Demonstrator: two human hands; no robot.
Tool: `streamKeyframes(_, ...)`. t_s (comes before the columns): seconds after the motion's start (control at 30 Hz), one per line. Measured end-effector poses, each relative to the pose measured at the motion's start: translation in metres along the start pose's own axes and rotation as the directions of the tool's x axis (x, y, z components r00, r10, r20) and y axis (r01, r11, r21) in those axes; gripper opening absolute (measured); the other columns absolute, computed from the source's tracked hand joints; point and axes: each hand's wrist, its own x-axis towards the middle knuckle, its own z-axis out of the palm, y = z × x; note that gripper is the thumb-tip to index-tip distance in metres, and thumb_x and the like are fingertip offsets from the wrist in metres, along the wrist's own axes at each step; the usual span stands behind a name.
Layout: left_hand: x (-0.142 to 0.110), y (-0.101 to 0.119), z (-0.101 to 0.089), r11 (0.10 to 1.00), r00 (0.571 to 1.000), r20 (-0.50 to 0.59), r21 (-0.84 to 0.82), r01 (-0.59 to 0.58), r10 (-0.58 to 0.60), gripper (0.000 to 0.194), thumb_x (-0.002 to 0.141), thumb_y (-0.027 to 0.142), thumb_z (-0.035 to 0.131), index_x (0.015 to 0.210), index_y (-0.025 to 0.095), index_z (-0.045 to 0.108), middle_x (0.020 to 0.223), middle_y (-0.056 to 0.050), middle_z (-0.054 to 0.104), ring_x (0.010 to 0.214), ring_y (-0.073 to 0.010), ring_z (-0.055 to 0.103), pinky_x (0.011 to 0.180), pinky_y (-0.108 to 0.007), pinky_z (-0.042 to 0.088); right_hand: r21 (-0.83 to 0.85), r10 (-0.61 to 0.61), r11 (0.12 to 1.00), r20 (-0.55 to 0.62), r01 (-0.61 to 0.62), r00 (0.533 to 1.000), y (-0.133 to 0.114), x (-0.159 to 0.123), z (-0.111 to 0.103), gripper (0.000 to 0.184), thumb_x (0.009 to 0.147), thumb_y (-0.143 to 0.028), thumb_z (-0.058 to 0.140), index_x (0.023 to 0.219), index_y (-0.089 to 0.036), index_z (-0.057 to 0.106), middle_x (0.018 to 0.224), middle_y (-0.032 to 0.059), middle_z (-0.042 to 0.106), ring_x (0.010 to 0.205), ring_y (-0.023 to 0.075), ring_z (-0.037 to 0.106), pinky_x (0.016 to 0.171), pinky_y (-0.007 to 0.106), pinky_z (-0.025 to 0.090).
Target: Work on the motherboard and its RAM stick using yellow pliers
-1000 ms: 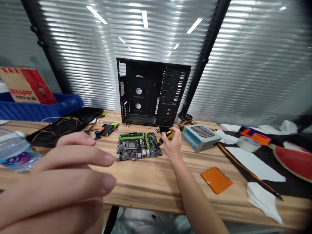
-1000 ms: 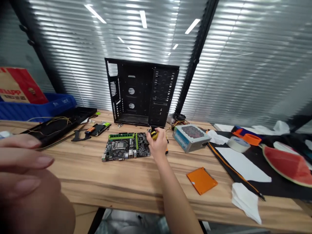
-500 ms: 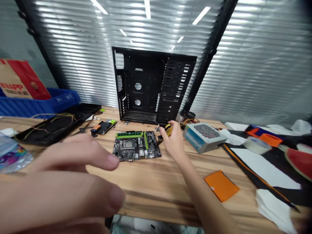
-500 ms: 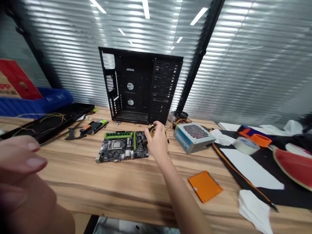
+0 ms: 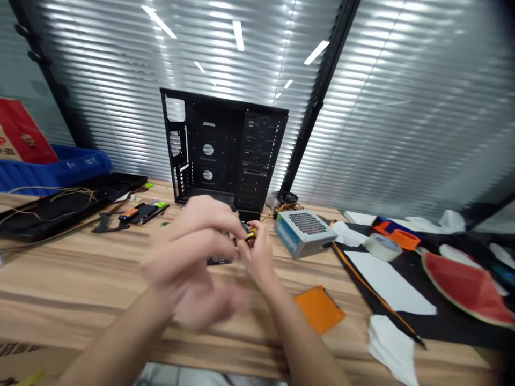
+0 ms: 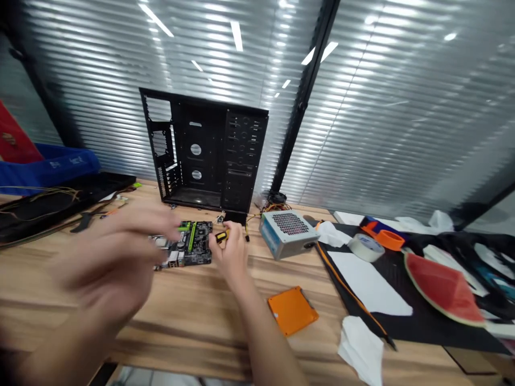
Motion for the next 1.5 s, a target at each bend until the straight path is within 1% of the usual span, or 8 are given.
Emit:
streamKeyframes(0.1, -0.010, -0.041, 0.032, 0.983, 0.967, 0.177, 0.011, 0.185, -0.184, 0.023, 0.090, 0.035, 0.053, 0.075, 0.019, 0.060, 0.086, -0.005, 0.064, 0.081, -0.0178, 0.061, 0.074, -0.034, 0.051, 0.027, -0.079, 0.996, -0.050, 0.081, 0.996, 0.000, -0.004, 0.004, 0.034, 0.089, -0.041, 0.050, 0.116, -0.021, 0.046, 0.100, 0.0092, 0.060, 0.091, 0.0221, 0.061, 0.074, 0.035, 0.052)
streamKeyframes(0.2, -0.039, -0.078, 0.047, 0.919, 0.903, 0.171, 0.074, 0.386, -0.393, 0.023, 0.090, 0.038, 0.051, 0.084, 0.018, 0.061, 0.093, -0.007, 0.063, 0.090, -0.0193, 0.060, 0.080, -0.033, 0.049, 0.046, -0.174, 0.983, -0.101, 0.180, 0.979, -0.004, -0.008, 0.008, 0.035, 0.089, -0.039, 0.051, 0.118, -0.021, 0.045, 0.102, 0.0102, 0.060, 0.092, 0.0217, 0.061, 0.076, 0.036, 0.052)
streamKeyframes(0.3, -0.075, -0.094, 0.045, 0.884, 0.874, 0.135, 0.080, 0.461, -0.468, 0.028, 0.091, 0.043, 0.047, 0.093, 0.018, 0.060, 0.098, -0.009, 0.062, 0.095, -0.0208, 0.058, 0.078, -0.032, 0.048, 0.047, -0.234, 0.969, -0.129, 0.242, 0.964, -0.008, -0.012, 0.011, 0.033, 0.088, -0.037, 0.052, 0.117, -0.021, 0.046, 0.104, 0.0107, 0.059, 0.096, 0.0218, 0.060, 0.079, 0.037, 0.051)
streamKeyframes(0.6, -0.114, -0.104, 0.036, 0.921, 0.841, 0.378, 0.125, 0.369, -0.388, 0.045, 0.096, 0.047, 0.030, 0.115, 0.017, 0.057, 0.115, -0.014, 0.061, 0.111, -0.0258, 0.055, 0.099, -0.040, 0.041, 0.164, -0.089, 0.980, -0.116, 0.108, 0.989, -0.006, -0.010, 0.011, 0.037, 0.085, -0.041, 0.056, 0.116, -0.021, 0.048, 0.108, 0.0109, 0.058, 0.096, 0.0218, 0.059, 0.075, 0.036, 0.052)
streamKeyframes(0.8, -0.123, -0.103, 0.041, 0.874, 0.784, 0.445, -0.006, 0.487, -0.433, 0.074, 0.091, 0.069, 0.013, 0.119, 0.015, 0.055, 0.117, -0.016, 0.061, 0.107, -0.0273, 0.058, 0.096, -0.039, 0.044, 0.167, -0.133, 0.975, -0.083, 0.145, 0.988, -0.005, -0.013, 0.016, 0.035, 0.088, -0.046, 0.054, 0.113, -0.022, 0.049, 0.103, 0.0100, 0.059, 0.093, 0.0217, 0.061, 0.072, 0.035, 0.052)
streamKeyframes(1.0, -0.135, -0.097, 0.050, 0.830, 0.801, 0.415, -0.166, 0.533, -0.431, 0.084, 0.083, 0.079, 0.011, 0.114, 0.013, 0.054, 0.110, -0.016, 0.062, 0.098, -0.0273, 0.059, 0.089, -0.038, 0.047, 0.103, -0.330, 0.934, -0.129, 0.343, 0.935, -0.009, -0.015, 0.014, 0.034, 0.091, -0.049, 0.047, 0.113, -0.023, 0.048, 0.109, 0.0113, 0.058, 0.101, 0.0227, 0.060, 0.081, 0.039, 0.052)
streamKeyframes(1.23, -0.134, -0.090, 0.051, 0.785, 0.769, 0.371, -0.143, 0.602, -0.521, 0.095, 0.072, 0.090, 0.011, 0.108, 0.014, 0.055, 0.101, -0.014, 0.061, 0.088, -0.0261, 0.058, 0.081, -0.037, 0.049, 0.121, -0.380, 0.909, -0.150, 0.399, 0.913, -0.015, -0.012, 0.010, 0.036, 0.091, -0.051, 0.048, 0.115, -0.024, 0.047, 0.109, 0.0121, 0.058, 0.098, 0.0222, 0.061, 0.073, 0.035, 0.054)
streamKeyframes(1.5, -0.138, -0.091, 0.071, 0.782, 0.833, 0.326, -0.308, 0.541, -0.448, 0.089, 0.083, 0.079, 0.008, 0.125, 0.013, 0.049, 0.116, -0.015, 0.058, 0.110, -0.0290, 0.053, 0.097, -0.041, 0.043, 0.024, -0.412, 0.910, -0.064, 0.414, 0.909, -0.003, -0.003, 0.004, 0.030, 0.092, -0.047, 0.048, 0.105, -0.021, 0.057, 0.105, 0.0114, 0.060, 0.096, 0.0200, 0.061, 0.076, 0.030, 0.052)
